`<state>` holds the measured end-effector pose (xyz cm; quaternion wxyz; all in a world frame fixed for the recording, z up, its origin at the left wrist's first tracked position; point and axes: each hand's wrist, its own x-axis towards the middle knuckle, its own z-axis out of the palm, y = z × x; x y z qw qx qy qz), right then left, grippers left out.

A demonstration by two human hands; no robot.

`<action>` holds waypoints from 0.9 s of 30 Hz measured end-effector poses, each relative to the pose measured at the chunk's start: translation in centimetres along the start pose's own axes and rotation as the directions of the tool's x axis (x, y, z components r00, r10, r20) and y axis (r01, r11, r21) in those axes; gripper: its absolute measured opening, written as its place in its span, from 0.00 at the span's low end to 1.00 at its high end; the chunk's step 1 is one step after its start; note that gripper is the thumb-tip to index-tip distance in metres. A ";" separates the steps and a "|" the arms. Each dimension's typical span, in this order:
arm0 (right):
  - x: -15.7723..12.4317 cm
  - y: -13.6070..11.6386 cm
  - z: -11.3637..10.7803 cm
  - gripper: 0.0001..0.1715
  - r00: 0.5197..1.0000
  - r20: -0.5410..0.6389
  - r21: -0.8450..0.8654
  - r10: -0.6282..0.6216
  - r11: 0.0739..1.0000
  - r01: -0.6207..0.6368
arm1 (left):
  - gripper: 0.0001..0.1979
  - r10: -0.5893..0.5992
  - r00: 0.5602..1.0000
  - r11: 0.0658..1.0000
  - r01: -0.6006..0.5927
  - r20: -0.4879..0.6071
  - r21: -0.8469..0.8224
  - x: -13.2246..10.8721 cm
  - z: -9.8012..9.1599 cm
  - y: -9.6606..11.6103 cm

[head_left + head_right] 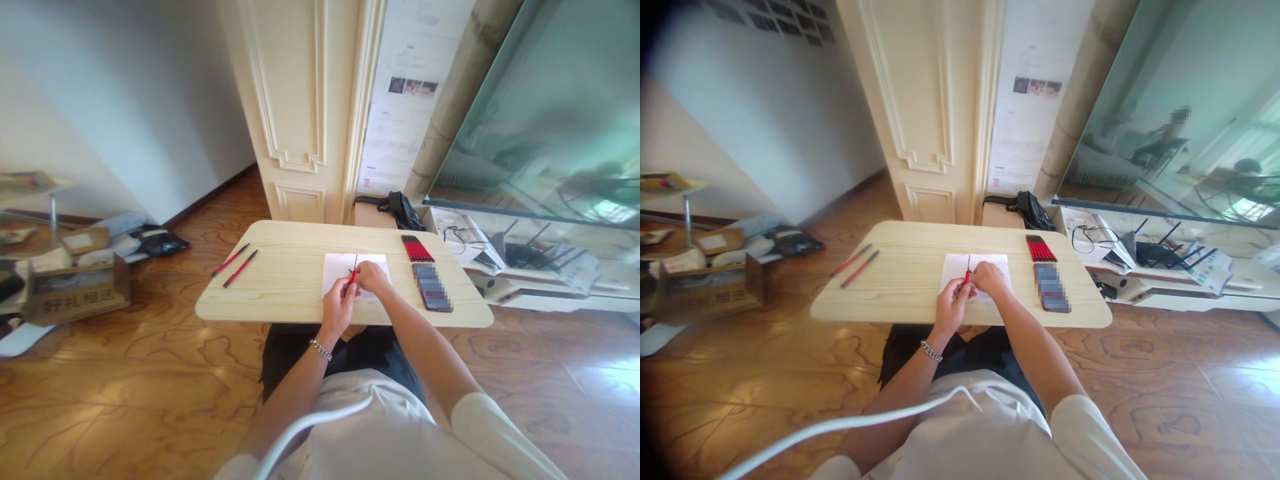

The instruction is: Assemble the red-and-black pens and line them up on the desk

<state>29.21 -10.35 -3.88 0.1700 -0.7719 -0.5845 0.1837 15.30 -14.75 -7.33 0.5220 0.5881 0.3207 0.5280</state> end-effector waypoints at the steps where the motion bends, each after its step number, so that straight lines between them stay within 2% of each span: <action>1: 0.1 0.3 -0.1 0.11 0.999 -0.015 0.102 -0.034 0.994 0.036 | 0.17 -0.005 1.000 1.000 0.005 0.001 0.001 0.0 0.0 0.0; 3: 0.2 1.1 -0.7 0.12 0.993 -0.086 0.378 -0.077 0.920 0.104 | 0.17 -0.013 1.000 1.000 0.013 0.013 0.003 0.0 0.0 -0.1; 6: -0.6 1.6 -2.5 0.18 0.970 -0.225 0.707 -0.093 0.669 0.228 | 0.16 -0.020 1.000 1.000 0.020 0.024 0.001 0.0 0.0 -0.4; 8: -1.4 1.3 -4.0 0.25 0.948 -0.297 0.777 -0.117 0.547 0.311 | 0.16 -0.021 1.000 1.000 0.021 0.019 0.004 0.0 0.0 -0.6; 10: -2.1 0.8 -5.4 0.26 0.933 -0.335 0.796 -0.131 0.490 0.355 | 0.16 -0.014 1.000 1.000 0.014 0.016 0.016 0.0 0.1 -0.7; 14: -2.5 -0.4 -6.4 0.25 0.914 -0.394 0.786 -0.098 0.479 0.390 | 0.15 0.005 1.000 0.999 -0.006 0.018 0.054 0.0 0.1 -0.7; 22: -2.5 -0.9 -5.9 0.24 0.900 -0.423 0.738 -0.104 0.537 0.409 | 0.15 -0.003 1.000 0.997 0.002 0.015 0.071 -0.1 0.1 -0.6; 27: -2.6 -0.8 -6.2 0.24 0.889 -0.444 0.737 -0.110 0.520 0.432 | 0.15 0.003 1.000 0.996 -0.005 0.024 0.090 -0.1 0.0 -0.7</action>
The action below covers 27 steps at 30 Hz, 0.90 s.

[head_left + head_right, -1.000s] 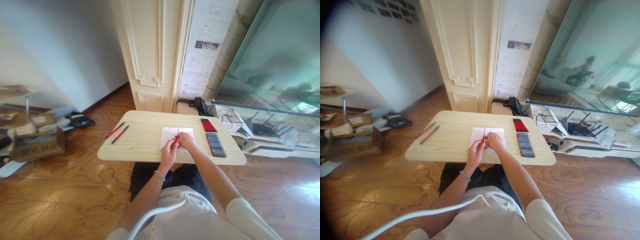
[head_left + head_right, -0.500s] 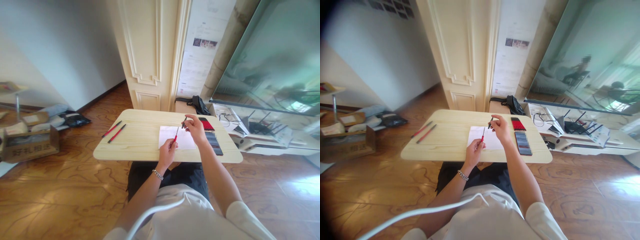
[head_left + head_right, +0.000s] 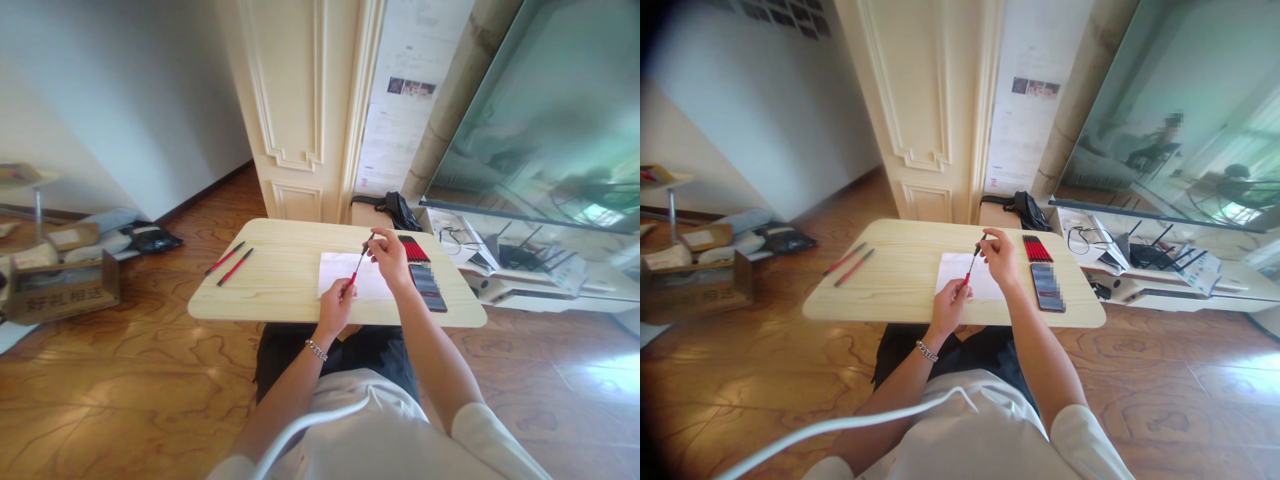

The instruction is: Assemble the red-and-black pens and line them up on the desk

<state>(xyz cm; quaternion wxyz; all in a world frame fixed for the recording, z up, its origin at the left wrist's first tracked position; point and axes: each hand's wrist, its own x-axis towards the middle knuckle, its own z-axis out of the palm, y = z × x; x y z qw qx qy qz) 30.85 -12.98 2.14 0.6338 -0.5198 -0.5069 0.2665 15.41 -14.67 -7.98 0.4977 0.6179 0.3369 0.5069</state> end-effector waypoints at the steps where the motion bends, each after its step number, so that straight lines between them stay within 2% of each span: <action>1: 0.0 0.0 0.0 0.24 1.000 0.002 0.007 -0.004 1.000 0.004 | 0.15 0.000 1.000 1.000 0.000 0.000 0.001 0.0 0.0 0.0; 12: 0.0 -0.2 0.0 0.24 1.000 0.004 -0.030 0.005 1.000 -0.005 | 0.15 -0.003 1.000 1.000 0.003 0.011 0.009 0.0 -0.1 0.0; 18: -0.5 -0.3 -0.2 0.22 0.997 0.082 -0.068 -0.014 0.997 0.020 | 0.15 -0.012 1.000 1.000 0.012 0.007 -0.012 0.0 -0.1 0.1; 27: -2.6 1.7 0.3 0.21 0.989 0.148 -0.062 0.027 0.998 -0.018 | 0.17 -0.023 0.999 0.999 0.025 0.036 -0.038 0.0 -0.1 0.2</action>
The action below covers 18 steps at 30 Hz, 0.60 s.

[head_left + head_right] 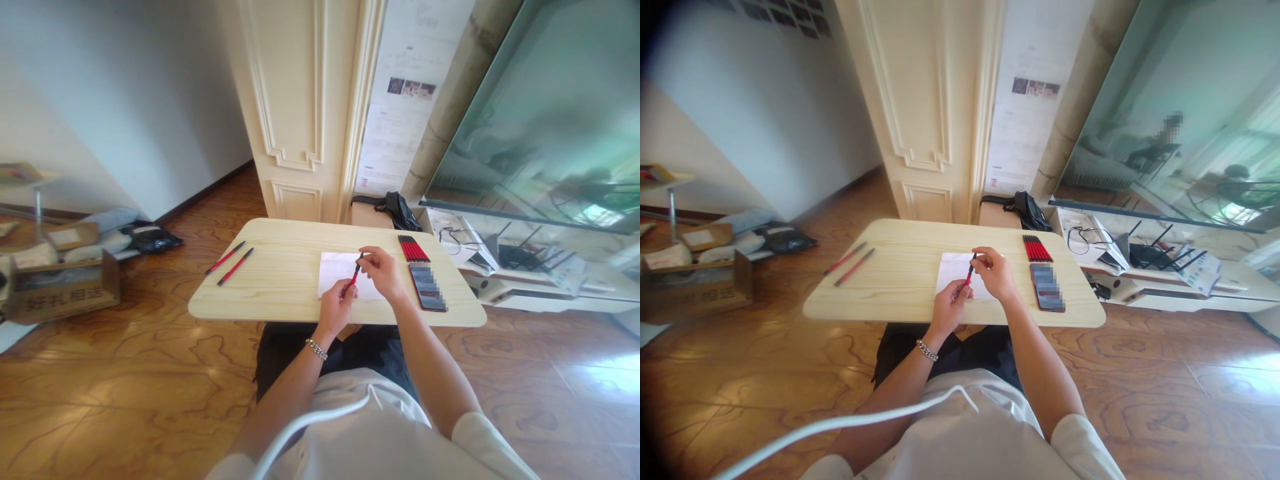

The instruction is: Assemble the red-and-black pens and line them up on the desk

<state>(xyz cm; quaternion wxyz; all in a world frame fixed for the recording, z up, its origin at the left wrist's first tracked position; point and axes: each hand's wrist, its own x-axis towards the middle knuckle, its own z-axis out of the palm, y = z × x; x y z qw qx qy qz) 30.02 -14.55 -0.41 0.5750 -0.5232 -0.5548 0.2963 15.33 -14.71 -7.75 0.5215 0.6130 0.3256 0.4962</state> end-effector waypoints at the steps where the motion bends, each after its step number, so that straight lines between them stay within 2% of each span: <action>1: -0.1 0.2 0.0 0.21 1.000 -0.002 0.009 0.002 1.000 -0.002 | 0.17 -0.004 1.000 1.000 0.004 0.012 -0.011 0.0 0.0 0.1; 9: -0.3 0.5 -0.3 0.21 0.994 -0.078 0.083 0.082 0.994 -0.075 | 0.19 -0.016 0.990 0.993 0.033 0.143 -0.116 -0.1 -0.4 1.0; 18: -0.5 1.9 0.7 0.24 0.984 -0.145 0.108 0.107 0.990 -0.092 | 0.17 -0.003 0.995 0.998 0.009 0.096 -0.056 -0.1 -0.3 0.3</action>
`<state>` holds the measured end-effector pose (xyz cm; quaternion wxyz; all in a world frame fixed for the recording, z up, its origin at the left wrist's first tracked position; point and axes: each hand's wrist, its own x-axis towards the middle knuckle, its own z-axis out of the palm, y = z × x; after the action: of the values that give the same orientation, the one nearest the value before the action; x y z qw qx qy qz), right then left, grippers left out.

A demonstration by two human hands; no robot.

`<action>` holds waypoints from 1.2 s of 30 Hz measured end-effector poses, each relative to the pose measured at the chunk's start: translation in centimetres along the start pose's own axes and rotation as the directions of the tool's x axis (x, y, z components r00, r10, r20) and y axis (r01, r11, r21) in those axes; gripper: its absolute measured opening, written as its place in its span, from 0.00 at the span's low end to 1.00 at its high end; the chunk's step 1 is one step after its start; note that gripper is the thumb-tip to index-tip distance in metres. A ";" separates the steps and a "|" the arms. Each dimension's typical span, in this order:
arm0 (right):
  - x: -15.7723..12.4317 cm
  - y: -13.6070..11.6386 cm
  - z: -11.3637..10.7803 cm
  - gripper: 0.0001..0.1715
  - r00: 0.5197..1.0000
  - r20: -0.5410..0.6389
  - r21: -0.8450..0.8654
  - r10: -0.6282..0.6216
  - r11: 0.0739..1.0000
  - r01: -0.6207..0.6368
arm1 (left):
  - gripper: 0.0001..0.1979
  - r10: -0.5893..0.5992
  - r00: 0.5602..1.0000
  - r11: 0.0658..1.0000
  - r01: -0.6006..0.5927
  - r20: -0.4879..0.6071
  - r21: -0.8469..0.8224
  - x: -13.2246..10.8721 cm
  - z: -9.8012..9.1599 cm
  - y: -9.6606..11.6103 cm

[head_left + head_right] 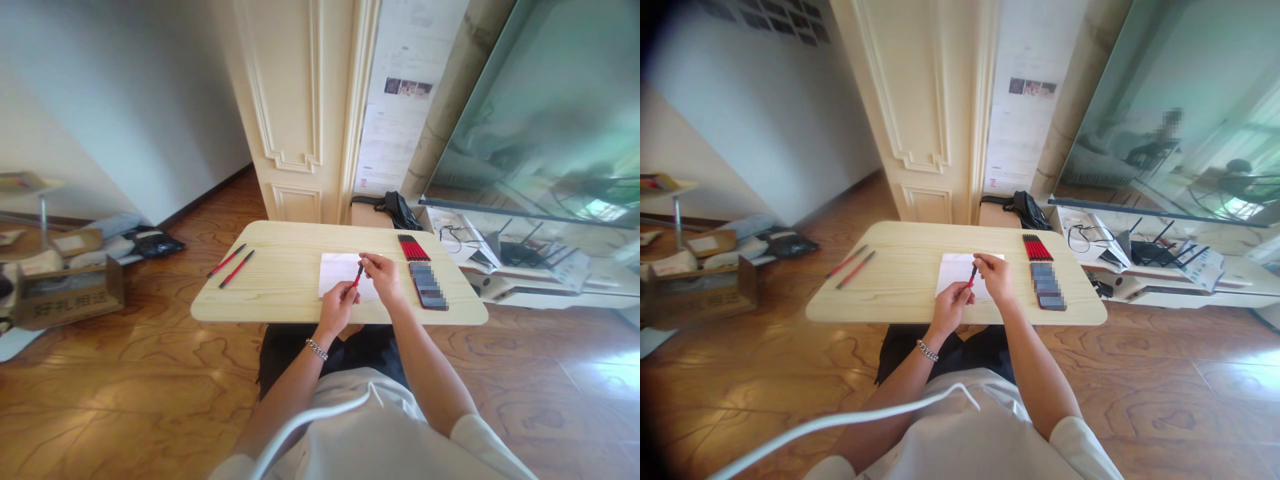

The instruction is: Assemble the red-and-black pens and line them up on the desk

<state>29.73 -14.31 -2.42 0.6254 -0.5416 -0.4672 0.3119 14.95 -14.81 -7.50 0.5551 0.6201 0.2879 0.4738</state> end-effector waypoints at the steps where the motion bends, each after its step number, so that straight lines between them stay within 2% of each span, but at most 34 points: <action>1: -0.1 0.1 0.1 0.24 1.000 -0.015 -0.007 0.004 1.000 -0.004 | 0.17 0.000 1.000 1.000 0.000 -0.011 0.004 0.0 0.0 -0.1; 7: -0.5 0.5 0.8 0.22 0.991 -0.127 -0.027 0.029 0.999 -0.032 | 0.16 0.001 0.998 1.000 0.000 -0.056 0.019 0.1 0.1 -0.6; 16: -0.5 0.2 -0.4 0.21 0.998 0.066 0.030 -0.007 1.000 0.005 | 0.19 -0.002 0.998 1.000 0.003 0.058 -0.025 0.1 -0.3 0.2; 18: -0.4 0.3 -0.3 0.20 0.999 0.047 0.011 -0.010 1.000 0.009 | 0.18 -0.005 0.999 0.999 0.007 0.048 -0.032 0.1 -0.3 0.1; 23: -0.7 0.5 0.2 0.21 0.991 -0.135 -0.055 0.008 0.998 -0.015 | 0.16 -0.017 1.000 1.000 0.016 -0.025 -0.026 0.3 0.0 -0.1; 28: -1.0 0.1 0.3 0.23 0.999 -0.009 0.051 0.048 0.998 -0.047 | 0.16 -0.029 1.000 0.999 0.029 -0.010 -0.019 0.3 0.1 -0.2; 30: -0.9 0.1 0.4 0.23 0.998 -0.018 0.040 0.052 0.998 -0.051 | 0.16 -0.022 1.000 1.000 0.022 -0.010 -0.014 0.2 0.0 -0.1; 33: -0.9 0.4 0.5 0.22 0.994 -0.090 -0.003 0.062 0.998 -0.062 | 0.15 -0.016 1.000 1.000 0.016 -0.010 0.001 0.2 0.0 -0.2; 36: -1.0 0.3 0.5 0.22 0.996 -0.048 0.058 0.070 0.996 -0.068 | 0.15 -0.018 1.000 1.000 0.018 -0.006 0.009 0.2 0.0 -0.2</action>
<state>28.92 -14.93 -3.00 0.6407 -0.5471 -0.4236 0.3329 15.07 -14.60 -7.63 0.5556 0.6186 0.2973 0.4693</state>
